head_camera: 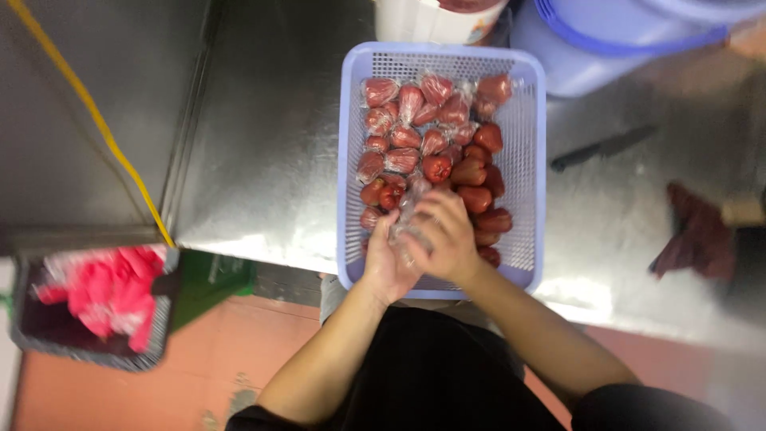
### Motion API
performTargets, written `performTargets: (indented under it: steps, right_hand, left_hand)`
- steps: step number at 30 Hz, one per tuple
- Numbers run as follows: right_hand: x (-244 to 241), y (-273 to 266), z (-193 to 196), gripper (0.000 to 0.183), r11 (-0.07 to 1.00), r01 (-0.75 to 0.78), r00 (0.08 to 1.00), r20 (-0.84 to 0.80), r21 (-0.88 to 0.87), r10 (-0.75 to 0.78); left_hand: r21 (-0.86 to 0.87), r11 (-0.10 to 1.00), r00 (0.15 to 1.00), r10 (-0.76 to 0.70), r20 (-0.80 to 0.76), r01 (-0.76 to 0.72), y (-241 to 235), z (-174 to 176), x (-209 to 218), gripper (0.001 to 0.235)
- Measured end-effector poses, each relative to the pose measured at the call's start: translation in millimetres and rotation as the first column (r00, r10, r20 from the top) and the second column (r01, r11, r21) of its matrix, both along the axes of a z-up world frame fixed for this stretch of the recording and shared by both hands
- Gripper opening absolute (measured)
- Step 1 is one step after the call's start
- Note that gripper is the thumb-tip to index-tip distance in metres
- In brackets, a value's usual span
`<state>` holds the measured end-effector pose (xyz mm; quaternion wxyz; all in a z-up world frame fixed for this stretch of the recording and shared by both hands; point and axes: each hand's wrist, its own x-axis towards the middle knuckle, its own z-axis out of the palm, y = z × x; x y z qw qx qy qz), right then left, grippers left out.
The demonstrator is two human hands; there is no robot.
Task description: The person wraps individual red fruits in clear plastic film, one at a time, and places them into a blue basket. The person handles the fruits by hand, twisting the film to seal each piece.
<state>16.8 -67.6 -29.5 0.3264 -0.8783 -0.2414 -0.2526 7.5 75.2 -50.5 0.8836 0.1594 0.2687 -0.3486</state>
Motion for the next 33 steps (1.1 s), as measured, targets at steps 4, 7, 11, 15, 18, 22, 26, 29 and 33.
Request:
performTargets:
  steps: [4,7,11,15,18,22,26,29,33]
  right_hand:
    - [10,39,-4,0.018,0.971,0.152,0.984,-0.12,0.182,-0.132]
    - [13,65,-19,0.018,0.86,0.335,0.931,-0.277,0.385,-0.239]
    - [4,58,-38,0.01,0.522,0.625,0.761,-0.602,0.581,-0.242]
    - [-5,16,-67,0.012,0.801,0.488,0.849,-0.401,0.346,-0.343]
    - [-2,12,-11,0.031,0.846,0.438,0.881,-0.332,0.304,-0.336]
    - [-26,43,8,0.035,0.872,0.317,0.926,-0.322,0.373,-0.199]
    - [-59,99,19,0.032,0.88,0.079,0.952,-0.296,0.469,0.072]
    - [-90,157,24,0.032,0.901,-0.182,0.936,-0.212,0.394,0.282]
    - [-122,253,40,0.043,0.788,-0.579,0.776,-0.156,0.208,0.611]
  left_hand:
    - [0.003,0.997,0.997,-0.082,0.005,0.082,13,46,42,0.057]
    - [0.174,0.983,0.994,0.041,0.101,-0.058,8,-8,50,0.051]
    - [0.173,0.983,0.977,0.031,0.209,-0.068,-14,-68,36,0.047]
    - [0.301,0.948,0.972,0.035,0.232,-0.106,-44,13,18,0.056]
    - [0.303,0.916,0.963,0.231,0.14,-0.264,-58,-8,-10,0.062]
    - [0.367,0.78,0.856,0.408,0.318,-0.508,-36,-12,-35,0.039]
    - [0.344,0.686,0.751,0.467,0.467,-0.641,25,-19,-63,0.019]
    - [0.449,0.607,0.755,0.539,0.373,-0.655,102,-3,-90,0.024]
    - [0.555,0.574,0.721,0.69,0.068,-0.602,244,-38,-110,0.036]
